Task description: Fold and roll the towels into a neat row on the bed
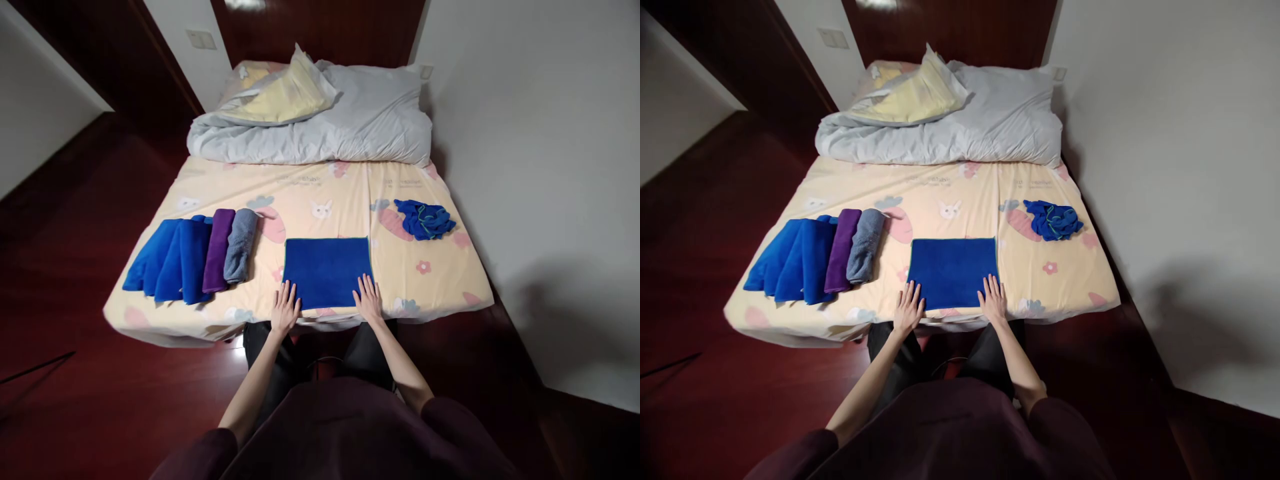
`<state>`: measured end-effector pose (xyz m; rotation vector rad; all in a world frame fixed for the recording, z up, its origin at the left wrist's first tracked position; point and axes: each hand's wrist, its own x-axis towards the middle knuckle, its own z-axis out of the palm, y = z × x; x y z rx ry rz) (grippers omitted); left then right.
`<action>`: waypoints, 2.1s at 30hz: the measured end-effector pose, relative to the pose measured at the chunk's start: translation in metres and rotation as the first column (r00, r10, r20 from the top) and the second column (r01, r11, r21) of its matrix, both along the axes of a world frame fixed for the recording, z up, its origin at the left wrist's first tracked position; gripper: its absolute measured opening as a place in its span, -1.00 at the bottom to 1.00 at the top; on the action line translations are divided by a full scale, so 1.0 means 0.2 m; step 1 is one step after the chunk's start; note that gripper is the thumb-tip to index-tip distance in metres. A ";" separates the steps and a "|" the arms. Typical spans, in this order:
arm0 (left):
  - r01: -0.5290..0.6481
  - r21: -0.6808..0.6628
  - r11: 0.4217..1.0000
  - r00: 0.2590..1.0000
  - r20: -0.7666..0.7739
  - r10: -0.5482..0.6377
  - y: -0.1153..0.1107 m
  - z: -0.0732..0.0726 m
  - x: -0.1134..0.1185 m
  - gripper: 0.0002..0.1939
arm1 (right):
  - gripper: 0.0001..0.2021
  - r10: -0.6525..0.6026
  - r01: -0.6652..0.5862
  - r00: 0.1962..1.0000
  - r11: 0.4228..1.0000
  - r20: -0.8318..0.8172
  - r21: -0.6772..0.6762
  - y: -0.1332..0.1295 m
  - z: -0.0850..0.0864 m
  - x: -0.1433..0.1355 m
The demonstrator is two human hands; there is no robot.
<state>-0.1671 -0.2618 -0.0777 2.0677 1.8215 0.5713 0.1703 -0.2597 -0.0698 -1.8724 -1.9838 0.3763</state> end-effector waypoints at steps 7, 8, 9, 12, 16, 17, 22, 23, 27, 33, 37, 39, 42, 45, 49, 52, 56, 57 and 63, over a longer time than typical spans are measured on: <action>-0.097 -0.022 0.995 0.995 0.007 0.097 -0.21 -0.01 -0.09 -0.29 | -0.40 -0.073 0.073 0.997 0.997 -0.008 0.032 -0.14 -0.01 0.07; -0.100 -0.032 0.994 0.995 0.017 0.101 -0.25 -0.02 -0.10 -0.29 | -0.41 -0.074 0.074 0.997 0.997 -0.024 0.033 -0.17 0.00 0.08; -0.101 -0.043 0.994 0.994 0.034 0.102 -0.29 -0.02 -0.11 -0.29 | -0.42 -0.073 0.074 0.996 0.997 -0.045 0.035 -0.20 0.00 0.10; -0.092 -0.065 0.994 0.988 0.118 0.100 -0.36 -0.03 -0.16 -0.30 | -0.49 -0.077 0.086 0.987 0.995 -0.144 0.058 -0.28 0.00 0.16; -0.133 -0.066 0.989 0.969 0.200 0.143 -0.35 0.00 -0.20 -0.43 | -0.53 -0.129 0.165 0.946 0.981 -0.298 0.098 -0.35 0.02 0.20; -0.153 -0.071 0.986 0.963 0.211 0.165 -0.33 0.01 -0.20 -0.46 | -0.54 -0.142 0.183 0.934 0.978 -0.328 0.098 -0.36 0.03 0.21; -0.230 -0.136 0.964 0.931 0.259 0.258 -0.22 0.10 -0.19 -0.52 | -0.57 -0.170 0.217 0.890 0.974 -0.423 0.065 -0.31 0.08 0.22; -0.238 -0.143 0.961 0.926 0.265 0.269 -0.20 0.11 -0.19 -0.53 | -0.57 -0.165 0.214 0.888 0.974 -0.430 0.069 -0.30 0.09 0.23; -0.236 -0.183 0.954 0.910 0.304 0.283 -0.15 0.13 -0.20 -0.54 | -0.55 -0.129 0.186 0.895 0.978 -0.427 0.094 -0.26 0.08 0.24; -0.203 -0.290 0.935 0.915 0.285 0.287 -0.08 0.15 -0.22 -0.38 | -0.50 -0.155 0.156 0.885 0.987 -0.440 -0.034 -0.21 0.05 0.26; -0.195 -0.259 0.946 0.918 0.292 0.269 -0.07 0.14 -0.23 -0.22 | -0.50 -0.178 0.147 0.870 0.984 -0.460 -0.103 -0.18 0.06 0.28; -0.173 -0.235 0.956 0.920 0.307 0.242 -0.08 0.12 -0.24 -0.22 | -0.54 -0.189 0.153 0.863 0.981 -0.467 -0.116 -0.17 0.05 0.29; -0.162 -0.218 0.962 0.923 0.310 0.226 -0.09 0.09 -0.24 -0.32 | -0.60 -0.184 0.156 0.867 0.983 -0.462 -0.099 -0.17 0.05 0.29; -0.205 -0.200 0.958 0.919 0.296 0.259 -0.11 0.06 -0.23 -0.44 | -0.62 -0.164 0.151 0.879 0.986 -0.447 -0.065 -0.18 0.04 0.28; -0.248 -0.156 0.956 0.910 0.301 0.285 -0.15 0.04 -0.24 -0.51 | -0.65 -0.144 0.140 0.904 0.989 -0.403 -0.040 -0.21 0.03 0.26; -0.266 -0.129 0.955 0.901 0.319 0.294 -0.16 0.05 -0.25 -0.61 | -0.68 -0.140 0.142 0.913 0.990 -0.384 -0.022 -0.21 0.04 0.25; -0.274 -0.043 0.961 0.878 0.396 0.268 -0.13 0.08 -0.27 -0.74 | -0.74 -0.158 0.178 0.902 0.984 -0.402 0.011 -0.18 0.06 0.24; -0.257 -0.025 0.966 0.875 0.418 0.244 -0.11 0.08 -0.27 -0.77 | -0.76 -0.148 0.176 0.895 0.984 -0.420 0.030 -0.16 0.07 0.24; -0.107 -0.078 0.991 0.767 0.628 0.132 -0.01 0.12 -0.26 -0.82 | -0.76 -0.028 0.075 0.812 0.996 -0.584 0.056 -0.07 0.08 0.23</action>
